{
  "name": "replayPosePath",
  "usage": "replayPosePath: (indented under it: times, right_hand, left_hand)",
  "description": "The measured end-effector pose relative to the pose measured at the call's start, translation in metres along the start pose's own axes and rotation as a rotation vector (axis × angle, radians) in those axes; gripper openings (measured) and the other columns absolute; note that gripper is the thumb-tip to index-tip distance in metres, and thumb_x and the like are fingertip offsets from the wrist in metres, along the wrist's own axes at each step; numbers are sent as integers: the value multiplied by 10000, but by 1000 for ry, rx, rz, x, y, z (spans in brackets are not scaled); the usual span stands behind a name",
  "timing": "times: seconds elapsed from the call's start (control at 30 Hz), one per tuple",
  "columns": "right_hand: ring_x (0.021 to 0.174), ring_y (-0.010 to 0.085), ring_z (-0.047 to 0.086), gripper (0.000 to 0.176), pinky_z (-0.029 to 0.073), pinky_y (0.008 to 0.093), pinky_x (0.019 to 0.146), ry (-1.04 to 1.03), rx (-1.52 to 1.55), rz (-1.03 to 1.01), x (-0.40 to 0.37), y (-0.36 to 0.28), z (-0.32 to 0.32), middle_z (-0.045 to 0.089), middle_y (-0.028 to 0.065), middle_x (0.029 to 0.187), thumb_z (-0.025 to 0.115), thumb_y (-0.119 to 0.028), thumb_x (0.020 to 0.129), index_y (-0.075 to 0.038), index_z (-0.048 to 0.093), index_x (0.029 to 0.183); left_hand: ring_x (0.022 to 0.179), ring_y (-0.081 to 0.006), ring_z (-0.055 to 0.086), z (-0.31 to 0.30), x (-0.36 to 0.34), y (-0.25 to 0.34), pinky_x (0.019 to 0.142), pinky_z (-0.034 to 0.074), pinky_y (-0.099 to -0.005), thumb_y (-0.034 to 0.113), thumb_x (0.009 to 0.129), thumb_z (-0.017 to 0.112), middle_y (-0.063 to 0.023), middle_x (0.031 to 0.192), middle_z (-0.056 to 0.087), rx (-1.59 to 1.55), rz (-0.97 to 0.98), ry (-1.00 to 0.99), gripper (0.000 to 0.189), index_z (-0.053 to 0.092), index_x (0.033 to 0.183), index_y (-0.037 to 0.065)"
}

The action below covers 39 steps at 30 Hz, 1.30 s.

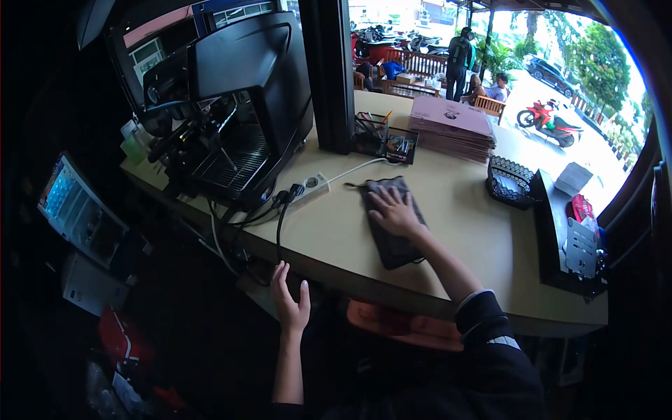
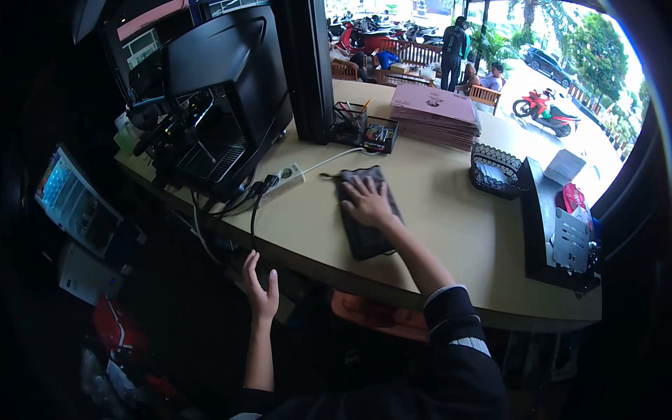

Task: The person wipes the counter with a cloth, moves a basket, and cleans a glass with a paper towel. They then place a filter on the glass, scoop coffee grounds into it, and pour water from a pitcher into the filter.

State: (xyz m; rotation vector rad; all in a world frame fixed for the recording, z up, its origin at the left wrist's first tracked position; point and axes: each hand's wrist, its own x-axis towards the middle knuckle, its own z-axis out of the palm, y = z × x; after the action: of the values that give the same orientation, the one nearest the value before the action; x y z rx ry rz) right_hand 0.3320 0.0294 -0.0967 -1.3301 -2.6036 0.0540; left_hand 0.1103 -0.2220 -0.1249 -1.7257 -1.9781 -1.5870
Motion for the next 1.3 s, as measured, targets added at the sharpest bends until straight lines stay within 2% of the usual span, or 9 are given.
replayPosePath:
  times: [0.23, 0.37, 0.43, 0.57, 0.63, 0.73, 0.93, 1.07, 1.3]
  right_hand:
    - [1353, 344, 280, 529, 177, 625, 1041, 94, 141, -558, -12, -141, 31, 344, 79, 1463, 445, -420, 897, -183, 431, 1370]
    - [1387, 336, 221, 596, 140, 608, 1078, 7, 113, -604, -45, -116, 23, 284, 88, 1494, 471, -455, 878, -196, 373, 1406]
    - [1390, 336, 209, 641, 130, 602, 1087, 21, 99, -551, -77, -72, 8, 275, 90, 1496, 473, -523, 865, -196, 371, 1407]
    - [1375, 348, 237, 706, 148, 585, 1076, 97, 67, -133, -160, 56, -33, 284, 95, 1492, 441, -624, 850, -199, 370, 1409]
    - [1376, 351, 230, 706, 145, 591, 1078, 94, -3, 230, -212, 119, -58, 273, 94, 1497, 433, -628, 853, -196, 372, 1408]
    - [1397, 346, 165, 661, 133, 600, 1084, 109, -34, 479, -292, 180, -74, 199, 67, 1526, 415, -582, 887, -224, 313, 1434]
    - [1371, 262, 276, 457, 185, 531, 1106, 56, 23, 239, -425, 178, -100, 329, 43, 1473, 425, -362, 955, -220, 394, 1388]
    - [1309, 262, 384, 381, 229, 462, 1108, 284, 117, 287, -510, 217, -118, 482, 60, 1359, 512, -246, 915, -159, 520, 1286]
    - [1337, 260, 347, 363, 196, 490, 1109, 453, 112, 523, -628, 291, -143, 498, 67, 1347, 517, -173, 908, -137, 531, 1269]
  left_hand:
    - [1210, -357, 440, 18, 1, 19, 1031, 339, -439, 140, 870, 576, -197, 1291, 458, -68, 40, 76, 446, 429, 1262, -15]
    - [1199, -342, 454, 46, 7, 61, 1031, 337, -429, 112, 874, 558, -203, 1284, 463, -161, 117, 48, 434, 423, 1261, -28]
    - [1194, -337, 456, 60, 4, 87, 1029, 339, -428, 107, 872, 552, -200, 1278, 466, -215, 145, 17, 428, 425, 1256, -30]
    - [1177, -354, 461, 98, -11, 136, 1018, 348, -435, 87, 850, 547, -210, 1238, 478, -296, 215, -45, 423, 436, 1235, -48]
    - [1175, -351, 462, 119, -21, 170, 1016, 350, -431, 91, 850, 545, -211, 1240, 478, -392, 233, -89, 417, 440, 1228, -50]
    - [1176, -340, 463, 151, -41, 223, 1021, 348, -421, 130, 848, 553, -203, 1234, 481, -490, 284, -196, 430, 441, 1229, -36]
    - [1188, -324, 456, 205, -93, 327, 1027, 343, -409, 120, 849, 561, -182, 1252, 473, -657, 394, -422, 433, 434, 1246, -1]
    - [1199, -307, 449, 222, -119, 376, 1029, 345, -394, 96, 846, 565, -166, 1270, 462, -695, 471, -527, 436, 429, 1251, 12]
    - [1197, -305, 450, 244, -162, 434, 1026, 347, -390, 91, 841, 569, -164, 1265, 464, -759, 507, -618, 428, 440, 1241, 13]
